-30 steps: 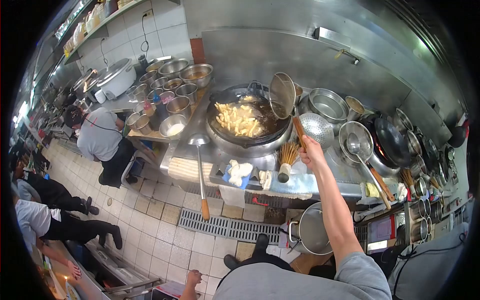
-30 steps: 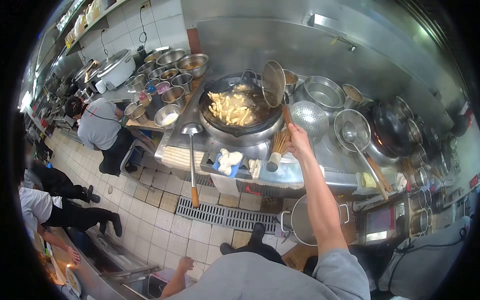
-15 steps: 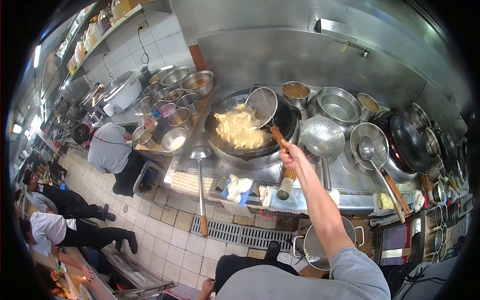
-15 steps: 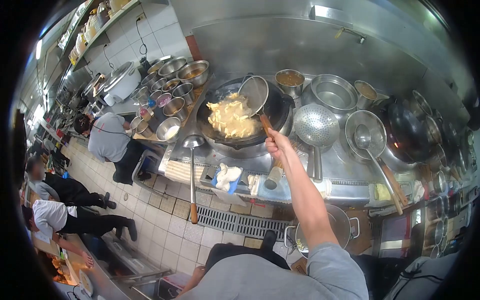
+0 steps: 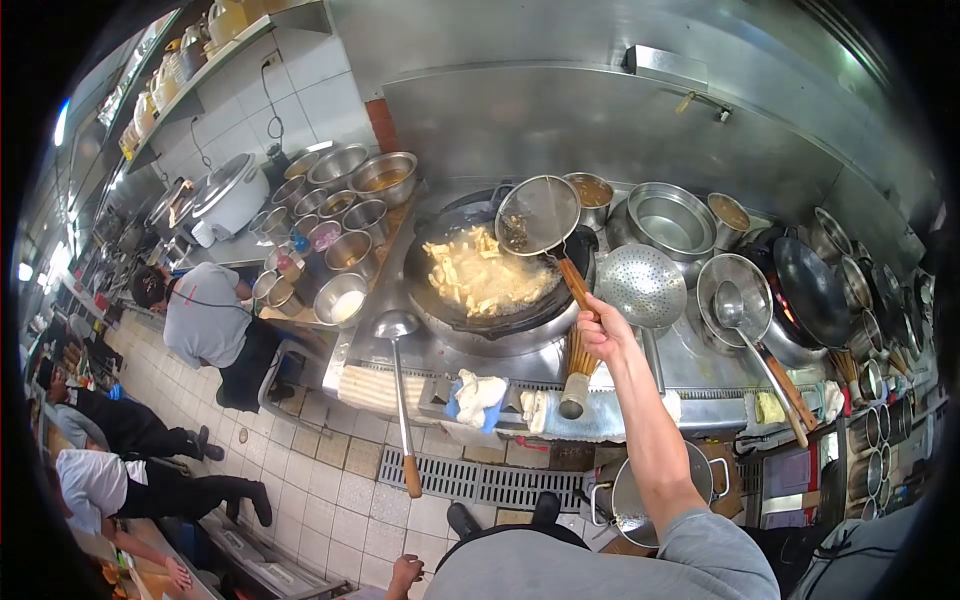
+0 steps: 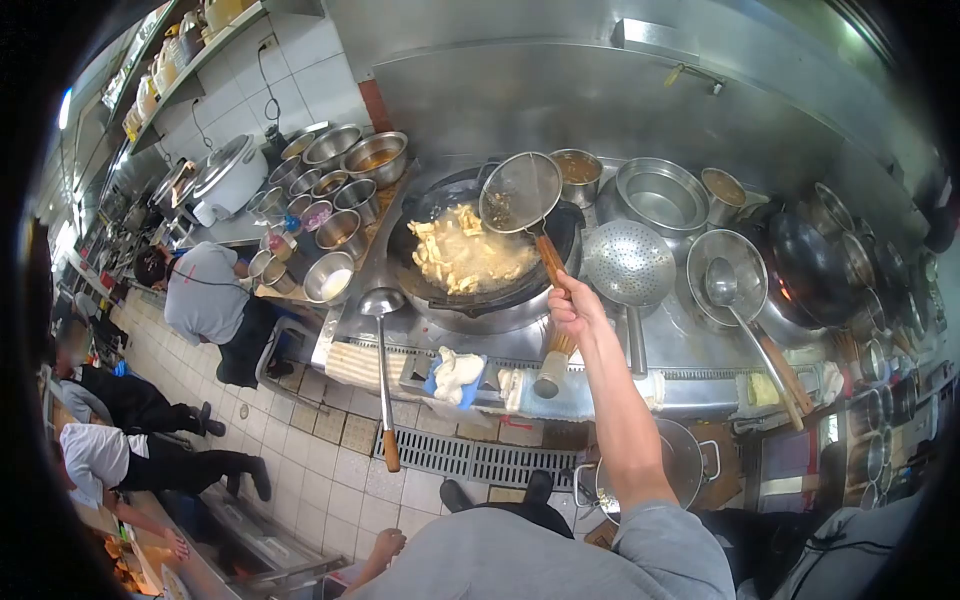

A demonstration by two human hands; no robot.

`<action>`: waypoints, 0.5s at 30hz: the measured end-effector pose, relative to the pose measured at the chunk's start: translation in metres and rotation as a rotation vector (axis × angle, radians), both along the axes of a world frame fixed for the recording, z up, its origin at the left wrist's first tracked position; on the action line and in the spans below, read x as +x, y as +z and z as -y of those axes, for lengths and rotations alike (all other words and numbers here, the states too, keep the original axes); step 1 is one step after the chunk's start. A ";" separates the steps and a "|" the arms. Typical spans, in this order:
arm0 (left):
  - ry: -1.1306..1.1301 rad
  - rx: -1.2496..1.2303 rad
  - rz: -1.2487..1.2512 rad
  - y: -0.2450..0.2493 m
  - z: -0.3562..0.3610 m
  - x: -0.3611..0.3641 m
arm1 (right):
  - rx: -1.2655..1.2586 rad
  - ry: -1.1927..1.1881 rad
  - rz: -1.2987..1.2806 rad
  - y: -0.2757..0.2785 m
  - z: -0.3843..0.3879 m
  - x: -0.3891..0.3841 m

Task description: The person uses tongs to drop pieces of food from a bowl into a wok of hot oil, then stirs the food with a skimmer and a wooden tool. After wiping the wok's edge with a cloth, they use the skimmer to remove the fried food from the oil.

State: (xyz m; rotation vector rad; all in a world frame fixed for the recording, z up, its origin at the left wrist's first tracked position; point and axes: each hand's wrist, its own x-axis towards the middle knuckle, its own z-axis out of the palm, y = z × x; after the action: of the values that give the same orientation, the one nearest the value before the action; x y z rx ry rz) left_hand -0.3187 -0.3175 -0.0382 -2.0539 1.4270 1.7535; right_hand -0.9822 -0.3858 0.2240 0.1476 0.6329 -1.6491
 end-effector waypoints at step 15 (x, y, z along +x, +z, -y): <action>-0.037 -0.020 0.034 0.005 0.039 0.001 | 0.864 -0.282 -1.864 0.021 -0.005 -0.067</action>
State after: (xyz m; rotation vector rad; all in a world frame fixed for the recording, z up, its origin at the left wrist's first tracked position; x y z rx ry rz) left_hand -0.3180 -0.3560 -0.0337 -2.0426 1.4691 1.6887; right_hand -1.0496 -0.3807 0.2449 -0.8347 2.7670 -1.2302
